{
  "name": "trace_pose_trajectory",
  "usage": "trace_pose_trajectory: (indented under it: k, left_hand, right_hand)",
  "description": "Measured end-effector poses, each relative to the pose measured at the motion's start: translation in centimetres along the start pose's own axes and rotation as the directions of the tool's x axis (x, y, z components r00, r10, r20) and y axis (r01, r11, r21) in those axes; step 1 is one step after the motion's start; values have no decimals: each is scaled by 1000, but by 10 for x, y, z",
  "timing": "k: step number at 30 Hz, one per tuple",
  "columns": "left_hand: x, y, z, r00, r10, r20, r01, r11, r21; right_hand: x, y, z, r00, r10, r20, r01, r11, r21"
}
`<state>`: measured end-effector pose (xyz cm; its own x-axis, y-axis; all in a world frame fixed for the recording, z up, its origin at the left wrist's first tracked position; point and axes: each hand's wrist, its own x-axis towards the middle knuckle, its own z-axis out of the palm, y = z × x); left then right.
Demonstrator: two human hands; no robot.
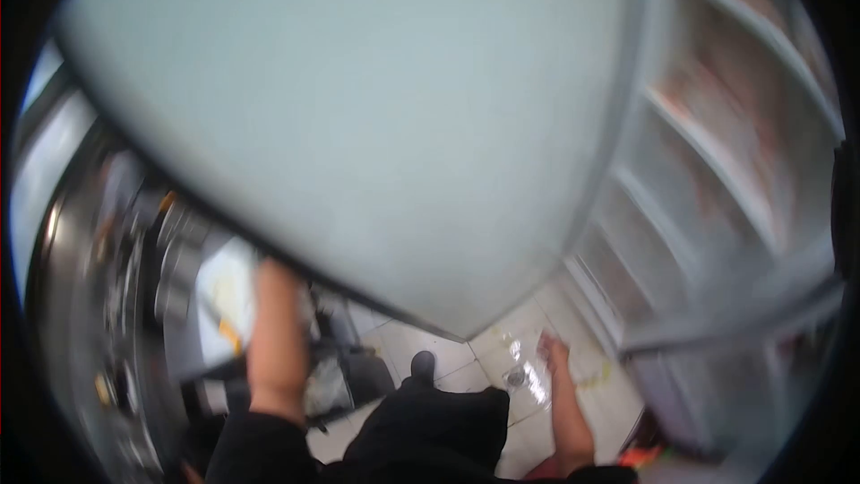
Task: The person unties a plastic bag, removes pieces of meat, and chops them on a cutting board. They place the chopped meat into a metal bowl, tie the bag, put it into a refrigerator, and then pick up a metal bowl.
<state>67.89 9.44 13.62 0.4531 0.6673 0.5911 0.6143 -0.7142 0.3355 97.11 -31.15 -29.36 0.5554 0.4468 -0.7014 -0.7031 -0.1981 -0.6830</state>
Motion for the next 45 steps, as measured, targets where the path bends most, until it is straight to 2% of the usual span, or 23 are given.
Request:
trace_pose_trajectory:
  k: [1,2,3,5,7,8,9,10,12,13,14,15,17,18,20,21,22,23,26,36,40,41,45]
  left_hand:
    - [4,10,12,1000,6,21,-4,998,-62]
    - [5,25,29,998,43,35,-38,990,-134]
    - [9,39,39,996,82,19,-77,974,-211]
    - [7,83,52,956,255,-145,-293,854,-429]
    - [-9,127,46,822,416,-388,-562,491,-666]
    - [-15,180,-11,872,307,-380,-442,166,-881]
    - [-35,210,-62,972,233,42,-10,217,-976]
    - [-48,218,-72,906,344,248,89,418,-904]
    - [-80,214,-67,878,472,84,-154,444,-883]
    - [-88,191,-67,919,395,-10,-237,532,-813]
    - [-101,160,-65,938,329,-112,-305,621,-722]
    - [-105,118,-69,973,227,36,-139,706,-695]
    - [-134,20,-71,946,-262,190,322,824,-467]
    - [-159,-35,-71,879,-474,51,475,861,-183]
    - [-210,-126,-103,716,-688,-118,698,698,160]
    - [-223,-151,-125,538,-828,-156,836,502,221]
    - [-244,-175,-137,480,-829,-287,860,381,338]
    - [-246,-184,-155,243,-925,-293,939,150,308]
    - [-273,-221,-165,-12,-951,-309,968,-88,235]
    - [-271,-252,-148,-143,-962,-233,982,-168,90]
    - [-275,-252,-137,-87,-947,-309,982,-133,134]
    - [-279,-249,-130,-50,-935,-352,980,-114,164]
    - [-261,-244,-111,-178,-834,-522,945,-293,146]
  right_hand:
    - [-24,7,22,998,26,54,-16,986,-164]
    - [7,64,17,946,-166,278,296,795,-530]
    - [-67,24,64,981,28,193,49,922,-383]
    - [-102,35,99,945,11,326,135,898,-419]
    - [-170,9,134,953,25,301,159,807,-569]
    - [-186,2,143,956,43,289,155,762,-629]
    - [-180,24,128,951,-47,305,227,776,-588]
    - [-181,29,119,946,-122,300,277,784,-555]
    - [-215,14,124,985,-167,52,174,906,-387]
    - [-202,20,110,985,-44,-167,-11,948,-317]
    - [-191,32,89,955,-185,-233,96,932,-349]
    - [-212,18,93,908,-197,-371,70,942,-328]
    - [-193,34,44,839,-185,-512,42,960,-278]
    - [-184,38,25,817,-141,-559,-34,956,-290]
    - [-181,36,43,808,-84,-584,-135,937,-322]
    - [-175,34,57,814,-68,-577,-165,926,-341]
    - [-168,33,75,829,-44,-558,-194,913,-359]
    - [-160,31,91,847,-22,-530,-213,901,-378]
    - [-137,25,141,900,41,-435,-255,858,-445]
    - [-51,-23,250,939,251,-233,-343,684,-644]
    - [22,-62,300,921,335,-199,-364,557,-747]
    - [46,-77,318,925,338,-173,-338,526,-781]
    - [131,-109,429,956,290,45,-77,395,-915]
